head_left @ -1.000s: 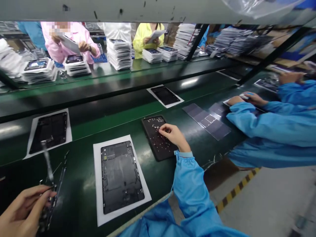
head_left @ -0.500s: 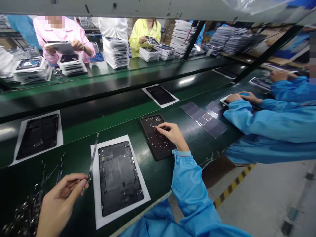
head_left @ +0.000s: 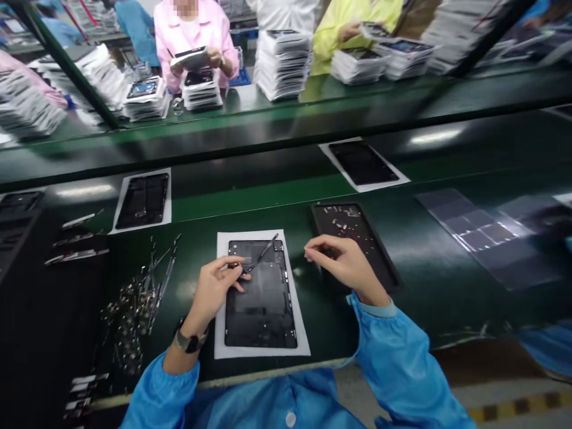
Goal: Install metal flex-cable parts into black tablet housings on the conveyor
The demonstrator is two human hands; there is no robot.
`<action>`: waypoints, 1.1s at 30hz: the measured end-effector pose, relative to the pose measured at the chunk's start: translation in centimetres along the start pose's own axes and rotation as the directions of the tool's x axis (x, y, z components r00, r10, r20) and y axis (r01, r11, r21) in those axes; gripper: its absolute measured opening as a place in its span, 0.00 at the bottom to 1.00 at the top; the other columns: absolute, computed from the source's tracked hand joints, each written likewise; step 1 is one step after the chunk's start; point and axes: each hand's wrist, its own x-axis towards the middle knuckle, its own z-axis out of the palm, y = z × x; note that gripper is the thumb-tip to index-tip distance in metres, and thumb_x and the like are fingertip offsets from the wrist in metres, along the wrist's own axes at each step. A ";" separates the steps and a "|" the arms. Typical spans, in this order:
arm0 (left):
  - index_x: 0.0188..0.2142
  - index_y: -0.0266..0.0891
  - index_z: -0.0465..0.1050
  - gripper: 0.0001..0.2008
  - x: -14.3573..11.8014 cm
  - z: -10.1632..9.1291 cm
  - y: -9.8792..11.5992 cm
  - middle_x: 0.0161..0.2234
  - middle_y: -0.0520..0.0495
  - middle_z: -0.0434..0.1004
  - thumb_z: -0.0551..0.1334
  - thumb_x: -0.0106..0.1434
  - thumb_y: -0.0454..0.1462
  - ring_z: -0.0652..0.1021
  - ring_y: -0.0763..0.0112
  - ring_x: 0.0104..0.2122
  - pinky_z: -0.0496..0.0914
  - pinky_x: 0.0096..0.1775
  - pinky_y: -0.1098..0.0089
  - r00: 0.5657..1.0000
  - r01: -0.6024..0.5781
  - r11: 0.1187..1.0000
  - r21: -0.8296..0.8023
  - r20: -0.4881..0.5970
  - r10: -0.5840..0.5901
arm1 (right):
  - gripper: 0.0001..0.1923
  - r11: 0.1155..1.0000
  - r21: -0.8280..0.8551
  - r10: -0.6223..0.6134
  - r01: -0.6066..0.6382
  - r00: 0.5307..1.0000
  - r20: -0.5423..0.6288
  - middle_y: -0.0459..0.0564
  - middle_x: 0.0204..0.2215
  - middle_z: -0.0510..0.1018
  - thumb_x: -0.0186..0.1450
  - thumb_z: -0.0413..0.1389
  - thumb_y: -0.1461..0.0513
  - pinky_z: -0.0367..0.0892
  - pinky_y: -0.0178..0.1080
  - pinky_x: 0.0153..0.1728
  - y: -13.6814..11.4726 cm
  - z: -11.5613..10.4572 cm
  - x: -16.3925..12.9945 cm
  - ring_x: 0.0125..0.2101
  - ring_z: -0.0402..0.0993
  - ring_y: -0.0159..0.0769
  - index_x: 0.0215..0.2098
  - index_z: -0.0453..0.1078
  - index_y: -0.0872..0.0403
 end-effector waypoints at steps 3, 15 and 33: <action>0.46 0.35 0.76 0.22 -0.5 -0.2 0.6 0.31 0.48 0.75 0.70 0.54 0.42 0.78 0.71 0.25 0.67 0.22 0.74 0.999 -0.016 0.999 0.033 0.039 0.015 | 0.11 0.998 -0.008 -0.066 0.067 0.996 0.052 0.50 0.27 0.80 0.64 0.58 0.53 0.69 0.41 0.33 -1.1 1.0 -0.3 0.28 0.74 0.40 0.30 0.75 0.52; 0.38 0.38 0.82 0.10 -0.4 -0.5 0.1 0.33 0.45 0.82 0.65 0.58 0.38 0.77 0.67 0.32 0.69 0.34 0.70 0.938 -0.046 0.920 0.388 0.333 -0.094 | 0.06 0.986 0.165 -0.106 0.036 0.890 0.443 0.45 0.22 0.74 0.63 0.57 0.62 0.64 0.34 0.28 -2.2 6.4 -1.0 0.24 0.69 0.31 0.29 0.74 0.54; 0.33 0.37 0.78 0.05 -0.7 0.7 0.2 0.25 0.50 0.78 0.63 0.59 0.34 0.76 0.69 0.27 0.67 0.33 0.70 0.925 0.017 0.915 0.404 0.342 -0.168 | 0.05 0.997 0.076 -0.020 -0.030 0.811 0.584 0.46 0.23 0.78 0.61 0.56 0.68 0.66 0.35 0.32 -1.7 6.9 -0.8 0.27 0.72 0.34 0.29 0.74 0.56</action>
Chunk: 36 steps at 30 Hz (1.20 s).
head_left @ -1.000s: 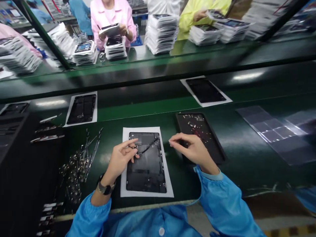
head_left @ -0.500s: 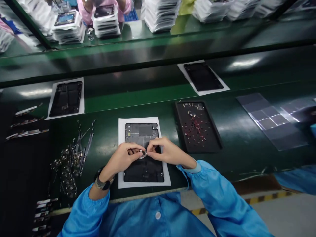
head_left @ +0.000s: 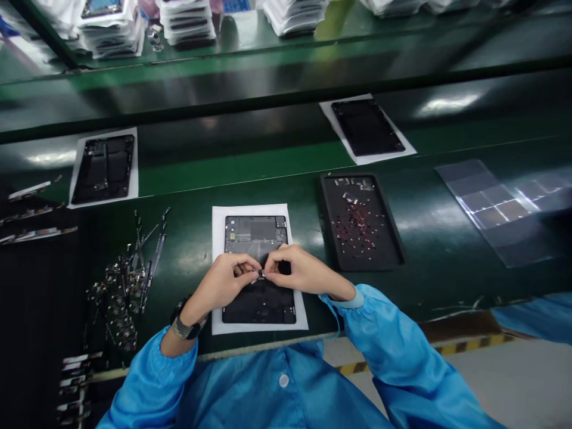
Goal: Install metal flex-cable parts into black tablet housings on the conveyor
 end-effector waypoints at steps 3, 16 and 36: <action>0.33 0.37 0.79 0.05 0.0 0.0 0.1 0.25 0.50 0.78 0.63 0.59 0.33 0.75 0.70 0.28 0.68 0.33 0.70 1.000 0.011 1.000 0.002 0.010 -0.011 | 0.05 1.000 0.000 -0.003 0.003 1.000 -0.006 0.46 0.23 0.78 0.60 0.57 0.68 0.66 0.34 0.31 0.0 0.0 0.0 0.27 0.72 0.33 0.29 0.74 0.56; 0.34 0.35 0.79 0.06 0.1 0.3 0.0 0.24 0.50 0.77 0.63 0.59 0.32 0.74 0.71 0.26 0.66 0.32 0.72 0.999 0.039 0.999 0.035 -0.007 -0.038 | 0.05 0.999 -0.031 0.029 -0.029 0.999 -0.022 0.46 0.26 0.80 0.61 0.58 0.67 0.65 0.33 0.32 0.4 0.3 0.0 0.28 0.73 0.32 0.29 0.75 0.55; 0.31 0.38 0.81 0.07 0.0 0.2 0.0 0.29 0.48 0.83 0.63 0.57 0.30 0.79 0.69 0.31 0.70 0.36 0.70 1.000 0.006 1.000 -0.006 0.012 -0.006 | 0.03 0.984 0.129 0.121 -0.123 0.992 0.020 0.46 0.28 0.82 0.59 0.63 0.64 0.66 0.34 0.33 0.8 0.1 0.3 0.30 0.75 0.34 0.29 0.79 0.54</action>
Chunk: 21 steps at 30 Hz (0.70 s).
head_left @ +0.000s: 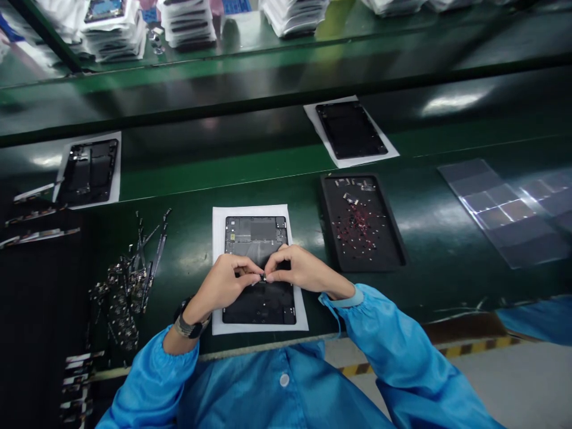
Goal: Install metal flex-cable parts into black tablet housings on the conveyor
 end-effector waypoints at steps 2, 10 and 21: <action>0.31 0.38 0.81 0.07 0.0 0.1 0.0 0.29 0.48 0.83 0.63 0.57 0.31 0.79 0.68 0.31 0.70 0.36 0.70 1.000 0.008 1.000 0.006 0.001 -0.008 | 0.03 1.000 -0.004 -0.002 0.002 1.000 0.002 0.46 0.27 0.82 0.59 0.63 0.63 0.66 0.34 0.33 0.1 0.1 0.0 0.30 0.74 0.34 0.29 0.79 0.55; 0.31 0.36 0.80 0.04 -0.2 -0.2 0.3 0.26 0.48 0.81 0.65 0.56 0.32 0.78 0.69 0.28 0.71 0.34 0.71 0.999 -0.026 0.998 -0.058 -0.041 0.024 | 0.05 0.994 -0.016 -0.113 0.112 0.993 -0.045 0.49 0.32 0.82 0.63 0.62 0.61 0.68 0.39 0.39 -0.2 -0.3 -0.3 0.35 0.76 0.37 0.33 0.78 0.55; 0.43 0.36 0.77 0.20 -2.4 -4.9 0.8 0.29 0.50 0.75 0.73 0.50 0.34 0.76 0.75 0.27 0.72 0.27 0.75 0.843 -0.396 0.825 -0.404 -0.516 0.152 | 0.05 0.883 -0.369 -0.206 0.289 0.946 0.249 0.47 0.30 0.76 0.65 0.62 0.61 0.62 0.40 0.41 -1.2 0.1 -2.0 0.35 0.71 0.37 0.39 0.76 0.54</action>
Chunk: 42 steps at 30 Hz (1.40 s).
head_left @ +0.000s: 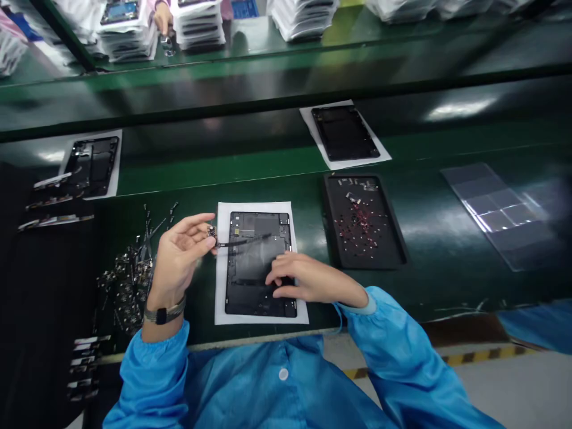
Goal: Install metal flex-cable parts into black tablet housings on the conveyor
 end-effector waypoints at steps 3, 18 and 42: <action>0.44 0.38 0.77 0.21 -0.1 0.7 -0.5 0.30 0.51 0.75 0.73 0.50 0.35 0.77 0.73 0.27 0.75 0.30 0.72 1.000 0.000 0.998 -0.055 0.022 0.001 | 0.01 0.994 -0.111 0.009 0.003 0.994 0.105 0.47 0.28 0.75 0.65 0.61 0.65 0.59 0.40 0.40 -0.1 1.4 0.8 0.34 0.69 0.37 0.35 0.76 0.54; 0.28 0.36 0.70 0.08 -1.4 3.5 -3.8 0.21 0.50 0.76 0.69 0.52 0.34 0.77 0.72 0.23 0.72 0.27 0.73 0.673 0.396 0.809 0.435 0.462 -0.578 | 0.05 0.988 0.147 0.041 -0.037 0.999 -0.027 0.49 0.34 0.81 0.68 0.59 0.65 0.61 0.40 0.42 0.4 2.5 -0.8 0.39 0.69 0.38 0.36 0.78 0.53; 0.32 0.34 0.73 0.08 -5.9 3.4 -4.1 0.23 0.48 0.77 0.67 0.54 0.37 0.80 0.68 0.25 0.72 0.25 0.73 0.804 0.438 0.826 0.355 0.258 -0.536 | 0.05 0.984 0.176 0.054 -0.030 0.989 -0.135 0.47 0.29 0.78 0.66 0.57 0.65 0.57 0.41 0.41 -0.3 3.7 -1.3 0.34 0.66 0.36 0.33 0.75 0.54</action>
